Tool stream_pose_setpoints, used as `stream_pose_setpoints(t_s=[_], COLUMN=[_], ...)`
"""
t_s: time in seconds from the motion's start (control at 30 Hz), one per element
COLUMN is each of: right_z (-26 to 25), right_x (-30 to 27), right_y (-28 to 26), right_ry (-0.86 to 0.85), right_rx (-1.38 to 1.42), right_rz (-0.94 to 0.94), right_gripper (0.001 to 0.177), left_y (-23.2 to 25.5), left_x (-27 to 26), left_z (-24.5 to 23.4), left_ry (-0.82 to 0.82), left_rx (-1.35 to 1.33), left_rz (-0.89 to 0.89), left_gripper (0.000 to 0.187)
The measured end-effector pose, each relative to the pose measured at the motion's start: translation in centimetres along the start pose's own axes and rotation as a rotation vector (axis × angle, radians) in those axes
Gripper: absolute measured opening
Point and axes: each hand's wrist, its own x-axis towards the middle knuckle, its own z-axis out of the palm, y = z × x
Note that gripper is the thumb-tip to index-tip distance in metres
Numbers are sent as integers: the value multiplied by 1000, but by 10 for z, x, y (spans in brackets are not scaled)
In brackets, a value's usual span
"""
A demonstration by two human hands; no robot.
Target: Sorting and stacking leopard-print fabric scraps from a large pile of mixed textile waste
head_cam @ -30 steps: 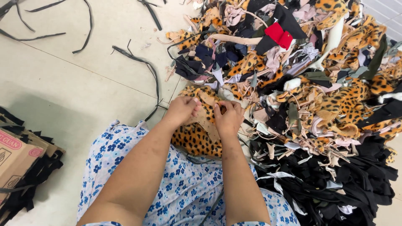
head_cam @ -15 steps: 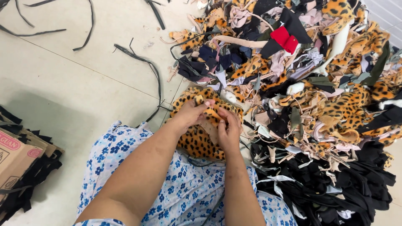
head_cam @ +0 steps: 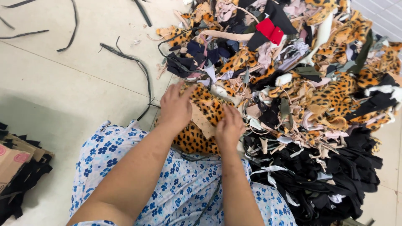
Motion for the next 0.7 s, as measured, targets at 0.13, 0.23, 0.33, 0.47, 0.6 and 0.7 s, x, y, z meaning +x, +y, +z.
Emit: stream_pose_setpoints(t_s=[0.13, 0.23, 0.33, 0.47, 0.6, 0.7], right_z=[13, 22, 23, -15, -103, -202], right_x=[-22, -31, -30, -30, -57, -92], right_y=[-39, -57, -54, -51, -47, -44], right_ry=[125, 2, -8, -450, -499, -576], right_rx=[-188, -231, -316, -114, -47, 85], right_rz=[-178, -177, -144, -52, -152, -11], right_gripper=[56, 57, 55, 64, 71, 64], left_y=[21, 19, 1, -29, 0, 57], left_x=[-24, -19, -16, -18, -35, -62], left_z=[8, 18, 41, 79, 51, 38], left_ry=[-208, -675, -658, -507, -94, -4], left_rx=[111, 272, 313, 428, 191, 135], left_rz=[172, -7, 30, 72, 304, 596], left_gripper=[57, 65, 67, 67, 74, 61])
